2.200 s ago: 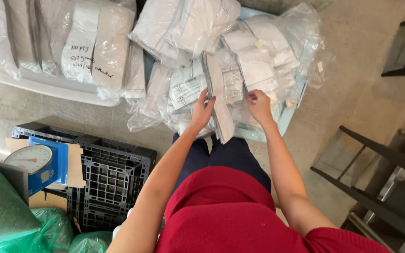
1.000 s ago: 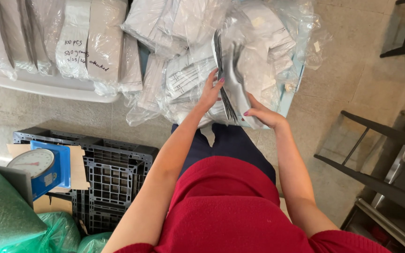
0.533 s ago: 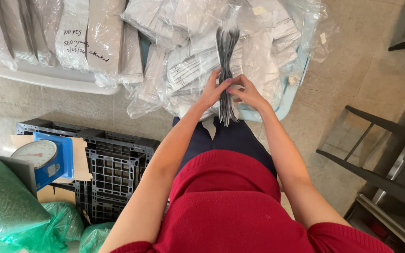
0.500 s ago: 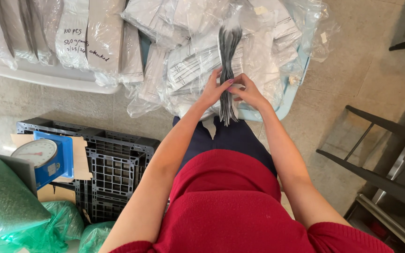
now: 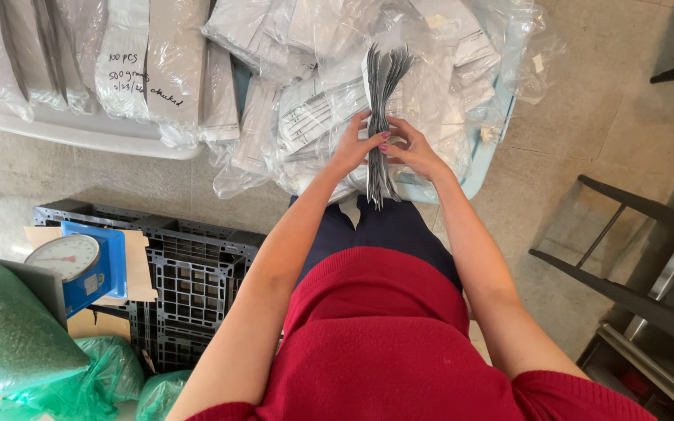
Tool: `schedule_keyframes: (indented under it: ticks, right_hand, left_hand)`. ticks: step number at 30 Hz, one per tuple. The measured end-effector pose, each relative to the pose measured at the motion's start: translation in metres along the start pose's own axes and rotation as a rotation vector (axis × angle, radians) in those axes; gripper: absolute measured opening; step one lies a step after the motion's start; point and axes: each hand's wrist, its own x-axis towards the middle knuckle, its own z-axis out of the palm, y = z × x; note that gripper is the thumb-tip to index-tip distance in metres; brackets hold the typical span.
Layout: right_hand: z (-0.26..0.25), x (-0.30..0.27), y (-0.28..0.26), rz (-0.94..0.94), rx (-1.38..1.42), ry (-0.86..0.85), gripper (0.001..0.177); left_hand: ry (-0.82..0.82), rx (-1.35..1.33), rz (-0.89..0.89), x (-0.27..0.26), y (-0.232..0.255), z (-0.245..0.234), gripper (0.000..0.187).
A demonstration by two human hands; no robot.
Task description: Inspecting and counting a stack of flat-packed coffee bags
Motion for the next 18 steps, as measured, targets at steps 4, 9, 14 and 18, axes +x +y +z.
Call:
schedule_keyframes:
  ticks: [4,9,14,18]
  right_hand:
    - [0.000,0.004,0.006,-0.009,-0.001,-0.007,0.067]
    - [-0.004,0.005,0.011,0.021,0.009,0.002,0.061]
    - [-0.003,0.003,0.016,0.051,0.029,0.005,0.054]
    - [0.006,-0.001,0.003,0.085,0.070,-0.006,0.048]
  left_hand:
    - [-0.003,-0.022,-0.029,-0.002,0.004,-0.002,0.090]
    - [-0.001,-0.047,-0.027,0.003,-0.004,-0.005,0.089]
    - [-0.022,-0.067,-0.008,-0.005,0.001,-0.005,0.087]
    - [-0.054,-0.085,0.006,-0.003,0.002,-0.008,0.085]
